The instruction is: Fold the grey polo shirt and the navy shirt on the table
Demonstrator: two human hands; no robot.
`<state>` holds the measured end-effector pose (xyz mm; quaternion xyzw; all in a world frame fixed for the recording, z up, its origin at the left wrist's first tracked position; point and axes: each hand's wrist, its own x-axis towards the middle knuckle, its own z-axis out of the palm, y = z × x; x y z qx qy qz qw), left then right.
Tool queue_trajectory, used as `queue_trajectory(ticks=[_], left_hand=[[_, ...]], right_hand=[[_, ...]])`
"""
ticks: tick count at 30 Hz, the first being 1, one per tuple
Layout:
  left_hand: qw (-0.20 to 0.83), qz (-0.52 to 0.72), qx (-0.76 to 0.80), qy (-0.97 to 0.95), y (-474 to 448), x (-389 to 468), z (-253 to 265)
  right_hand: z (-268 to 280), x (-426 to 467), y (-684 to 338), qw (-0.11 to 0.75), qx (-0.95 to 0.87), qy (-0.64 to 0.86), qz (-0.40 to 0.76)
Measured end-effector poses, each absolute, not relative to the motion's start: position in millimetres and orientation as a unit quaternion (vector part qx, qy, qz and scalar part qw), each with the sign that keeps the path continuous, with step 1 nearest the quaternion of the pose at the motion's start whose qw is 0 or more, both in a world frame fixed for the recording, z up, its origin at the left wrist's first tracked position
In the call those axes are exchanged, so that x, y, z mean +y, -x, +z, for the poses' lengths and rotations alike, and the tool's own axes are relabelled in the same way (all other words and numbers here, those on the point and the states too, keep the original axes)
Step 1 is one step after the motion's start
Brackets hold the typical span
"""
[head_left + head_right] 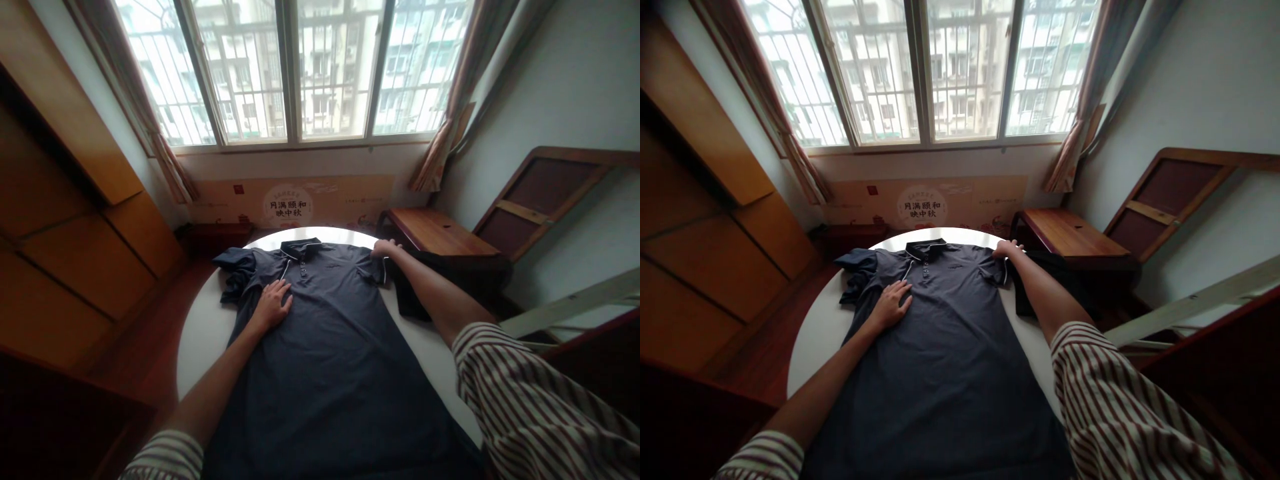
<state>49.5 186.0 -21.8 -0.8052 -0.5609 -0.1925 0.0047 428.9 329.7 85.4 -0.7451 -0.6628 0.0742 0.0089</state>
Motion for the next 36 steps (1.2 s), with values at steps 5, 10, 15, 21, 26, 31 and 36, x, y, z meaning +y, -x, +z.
queue_trajectory(ticks=[5, 10, 15, 21, 26, 31, 36], left_hand=[[0.004, -0.188, -0.566, 0.803, -51, 184, -20], [0.002, -0.188, -0.566, 0.803, -52, 182, -18], [-0.001, -0.187, -0.565, 0.803, -51, 184, -18], [-0.004, -0.190, -0.565, 0.803, -51, 185, -19], [-0.008, -0.196, -0.564, 0.802, -51, 184, -20], [-0.004, -0.199, -0.567, 0.799, -51, 185, -20], [-0.006, -0.193, -0.567, 0.801, -51, 185, -20]], right_hand=[[105, 333, -423, 0.017, -0.673, 0.731, 0.112], [124, 338, -394, 0.062, -0.689, 0.716, 0.092], [125, 336, -349, 0.082, -0.730, 0.659, 0.160], [105, 328, -345, 0.062, -0.711, 0.672, 0.199], [94, 316, -370, -0.016, -0.646, 0.729, 0.227], [88, 296, -383, -0.034, -0.657, 0.707, 0.260], [69, 257, -394, -0.020, -0.776, 0.622, 0.103]])
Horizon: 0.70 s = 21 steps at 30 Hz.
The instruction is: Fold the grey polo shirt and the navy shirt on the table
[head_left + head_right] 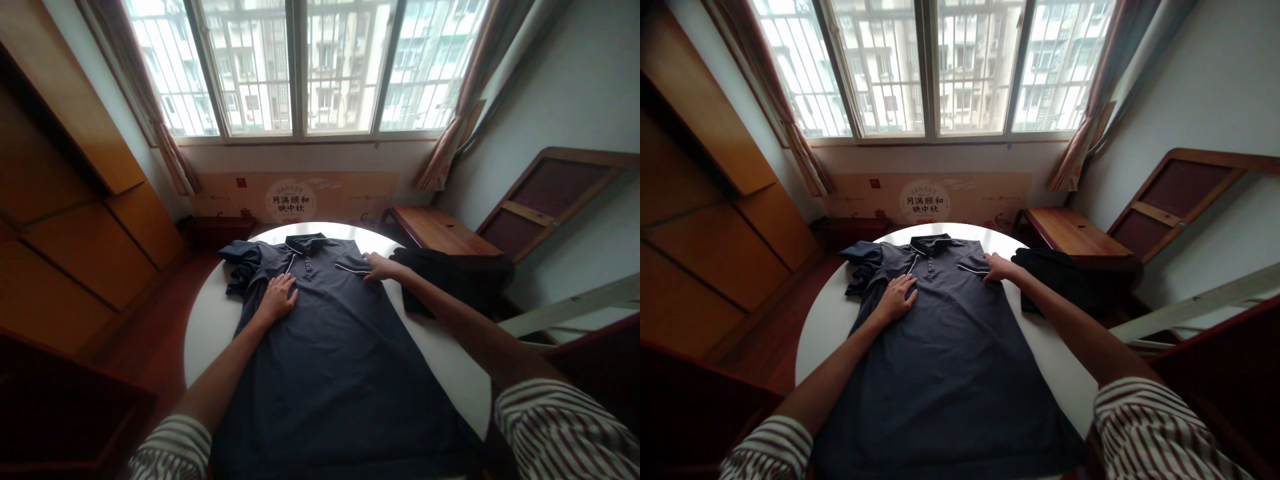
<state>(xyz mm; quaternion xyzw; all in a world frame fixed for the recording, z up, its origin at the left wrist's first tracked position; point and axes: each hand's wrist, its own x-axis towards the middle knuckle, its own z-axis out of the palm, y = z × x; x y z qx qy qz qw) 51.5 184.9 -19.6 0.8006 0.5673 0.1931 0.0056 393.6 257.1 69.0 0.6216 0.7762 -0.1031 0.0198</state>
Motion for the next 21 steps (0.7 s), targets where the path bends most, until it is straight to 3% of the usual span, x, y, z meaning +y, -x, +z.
queue_trajectory(ticks=[9, 16, 21], left_hand=[[0.001, 0.192, 0.565, -0.802, -51, 185, -20], [0.007, 0.196, 0.566, -0.801, -50, 185, -20], [0.008, 0.193, 0.568, -0.800, -51, 184, -19]], right_hand=[[45, 221, -385, -0.046, 0.797, -0.601, 0.040], [37, 225, -367, -0.132, 0.805, -0.576, 0.053], [13, 228, -373, -0.217, 0.699, -0.681, 0.010]])
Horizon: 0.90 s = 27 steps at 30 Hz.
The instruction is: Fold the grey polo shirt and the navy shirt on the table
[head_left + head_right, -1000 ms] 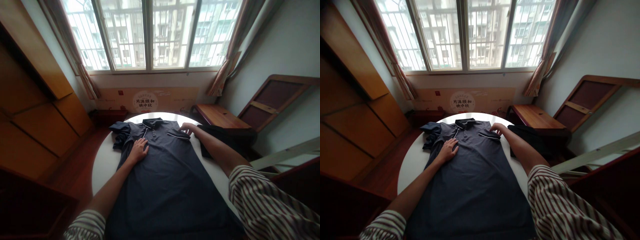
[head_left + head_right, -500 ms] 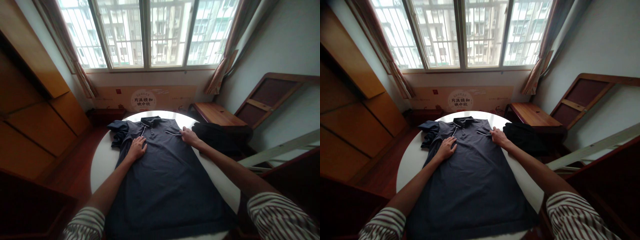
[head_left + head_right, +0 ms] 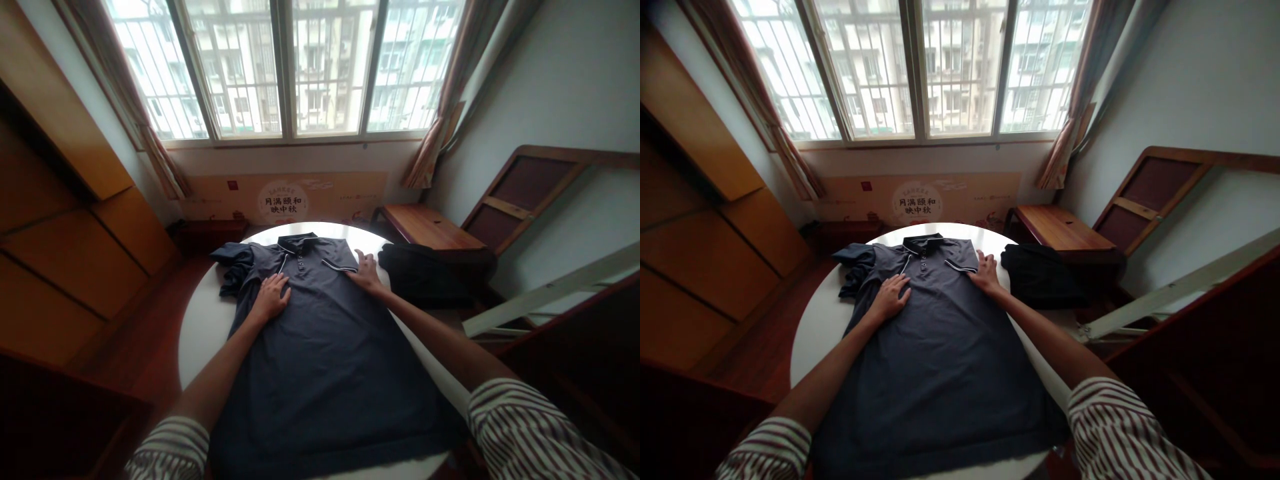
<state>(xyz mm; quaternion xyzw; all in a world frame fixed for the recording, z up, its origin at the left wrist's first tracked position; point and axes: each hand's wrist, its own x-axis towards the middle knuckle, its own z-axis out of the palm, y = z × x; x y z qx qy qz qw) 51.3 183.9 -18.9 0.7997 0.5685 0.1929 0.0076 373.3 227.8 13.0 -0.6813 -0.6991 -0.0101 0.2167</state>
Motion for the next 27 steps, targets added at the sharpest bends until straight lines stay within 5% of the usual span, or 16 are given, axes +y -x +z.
queue_trajectory(ticks=[5, 27], left_hand=[[0.005, 0.189, 0.568, -0.801, -51, 185, -20], [0.008, 0.198, 0.565, -0.801, -50, 185, -21]], right_hand=[[8, 233, -383, 0.198, -0.675, 0.709, 0.034], [42, 230, -389, 0.000, -0.858, 0.505, -0.091]])
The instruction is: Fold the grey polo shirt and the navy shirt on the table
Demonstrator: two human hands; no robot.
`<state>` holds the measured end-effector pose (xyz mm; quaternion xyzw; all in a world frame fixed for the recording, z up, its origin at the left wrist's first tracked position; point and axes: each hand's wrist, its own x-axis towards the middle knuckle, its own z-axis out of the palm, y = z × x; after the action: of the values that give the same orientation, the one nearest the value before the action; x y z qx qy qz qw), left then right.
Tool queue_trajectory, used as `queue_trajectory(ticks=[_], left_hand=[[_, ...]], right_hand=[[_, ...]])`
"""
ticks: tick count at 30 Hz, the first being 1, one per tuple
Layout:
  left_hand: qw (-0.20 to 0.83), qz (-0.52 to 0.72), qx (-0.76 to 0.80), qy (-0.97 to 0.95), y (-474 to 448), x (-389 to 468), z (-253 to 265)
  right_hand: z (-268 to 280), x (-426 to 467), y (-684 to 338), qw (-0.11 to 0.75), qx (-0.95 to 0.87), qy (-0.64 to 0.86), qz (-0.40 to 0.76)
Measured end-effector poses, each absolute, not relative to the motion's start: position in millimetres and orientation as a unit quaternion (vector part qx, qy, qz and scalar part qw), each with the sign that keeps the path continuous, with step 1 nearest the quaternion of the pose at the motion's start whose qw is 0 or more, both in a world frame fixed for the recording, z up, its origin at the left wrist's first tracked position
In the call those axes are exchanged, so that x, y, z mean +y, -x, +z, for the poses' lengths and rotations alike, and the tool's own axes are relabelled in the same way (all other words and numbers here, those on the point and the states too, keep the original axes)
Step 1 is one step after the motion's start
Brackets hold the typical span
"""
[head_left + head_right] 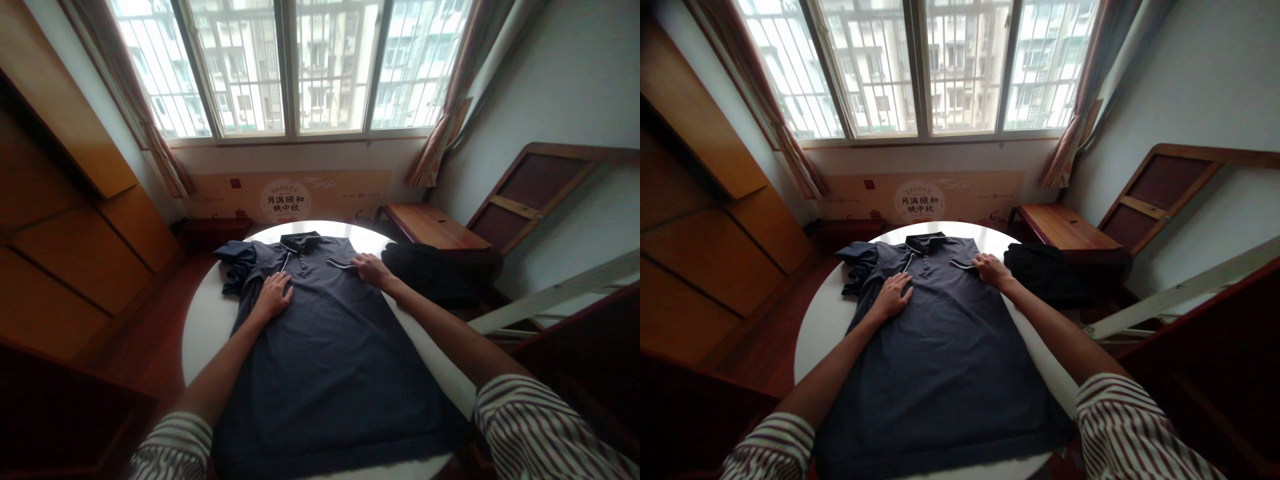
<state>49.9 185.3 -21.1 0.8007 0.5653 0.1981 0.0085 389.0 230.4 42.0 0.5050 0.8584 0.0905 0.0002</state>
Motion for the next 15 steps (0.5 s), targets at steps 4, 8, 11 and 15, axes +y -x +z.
queue_trajectory(ticks=[4, 8, 11, 15], left_hand=[[0.012, 0.191, 0.568, -0.800, -51, 184, -20], [0.010, 0.205, 0.563, -0.800, -52, 182, -14], [-0.015, 0.237, 0.549, -0.801, -52, 179, -7], [0.009, 0.237, 0.513, -0.825, -60, 162, 8]], right_hand=[[45, 229, -385, 0.020, 0.870, -0.489, 0.052], [51, 208, -381, 0.023, 0.877, -0.480, 0.032], [53, 175, -368, 0.007, 0.890, -0.456, 0.018], [52, 109, -347, -0.039, 0.934, -0.354, -0.018]])
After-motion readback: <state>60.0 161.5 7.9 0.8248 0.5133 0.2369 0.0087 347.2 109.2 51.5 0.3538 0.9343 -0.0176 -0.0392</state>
